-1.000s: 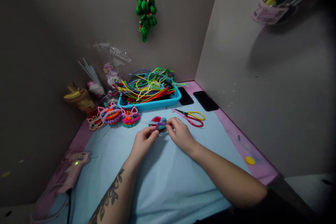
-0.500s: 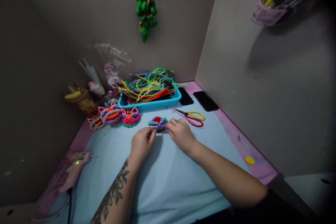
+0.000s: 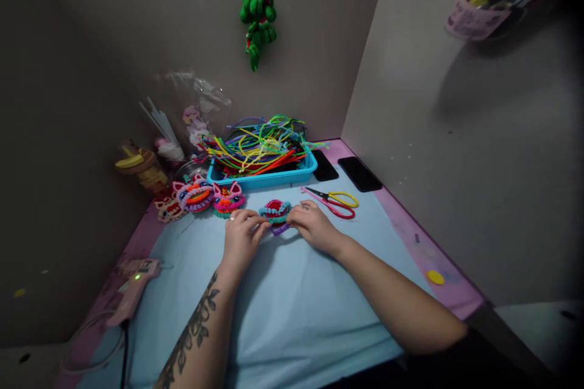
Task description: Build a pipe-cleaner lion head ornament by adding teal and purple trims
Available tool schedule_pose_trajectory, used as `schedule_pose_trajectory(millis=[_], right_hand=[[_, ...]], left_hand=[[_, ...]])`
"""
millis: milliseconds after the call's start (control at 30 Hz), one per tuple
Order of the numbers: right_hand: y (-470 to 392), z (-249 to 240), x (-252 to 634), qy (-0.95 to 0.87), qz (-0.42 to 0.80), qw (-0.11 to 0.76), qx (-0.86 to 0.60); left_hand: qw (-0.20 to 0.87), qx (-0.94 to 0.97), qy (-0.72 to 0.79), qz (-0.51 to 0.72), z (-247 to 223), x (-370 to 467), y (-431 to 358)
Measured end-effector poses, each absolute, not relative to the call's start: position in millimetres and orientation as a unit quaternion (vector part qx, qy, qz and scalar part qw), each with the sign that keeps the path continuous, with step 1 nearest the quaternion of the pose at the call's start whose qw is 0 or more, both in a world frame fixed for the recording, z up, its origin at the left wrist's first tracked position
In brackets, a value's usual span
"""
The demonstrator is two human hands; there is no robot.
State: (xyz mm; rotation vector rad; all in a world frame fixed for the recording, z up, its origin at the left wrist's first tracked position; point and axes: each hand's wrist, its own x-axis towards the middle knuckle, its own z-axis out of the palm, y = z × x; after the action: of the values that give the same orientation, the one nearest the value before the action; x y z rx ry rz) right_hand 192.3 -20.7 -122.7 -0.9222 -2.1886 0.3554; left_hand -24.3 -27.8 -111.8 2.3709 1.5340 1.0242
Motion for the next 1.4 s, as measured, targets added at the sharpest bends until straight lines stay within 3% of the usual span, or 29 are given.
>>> schedule_pose_trajectory(millis=[233,433,733,867,1167,1400], right_hand=[[-20.3,-117.0,195.6,-0.783,0.269,0.444,-0.342],[-24.9,-112.8,195.1,-0.730,0.371,0.465,-0.337],[-24.2,-121.4,184.7,-0.617,0.463,0.508,-0.384],[-24.5,-127.9,180.1,-0.606,0.421,0.519,-0.432],[-35.6,-123.5,173.5,-0.702,0.128,0.522,-0.467],[-35.5,-132.9,171.2,-0.753,0.050,0.472,-0.455]], left_hand=[[0.222,0.737,0.491,0.408,-104.4,-24.5,-27.1],[0.388,0.703,0.449,0.392,-96.7,-23.2,-29.6],[0.397,0.699,0.467,0.368,-95.0,-19.7,-33.0],[0.401,0.688,0.479,0.369,-97.3,-14.8,-34.7],[0.415,0.621,0.522,0.412,-109.3,-5.0,-35.7],[0.337,0.645,0.547,0.415,-115.5,-1.4,-36.5]])
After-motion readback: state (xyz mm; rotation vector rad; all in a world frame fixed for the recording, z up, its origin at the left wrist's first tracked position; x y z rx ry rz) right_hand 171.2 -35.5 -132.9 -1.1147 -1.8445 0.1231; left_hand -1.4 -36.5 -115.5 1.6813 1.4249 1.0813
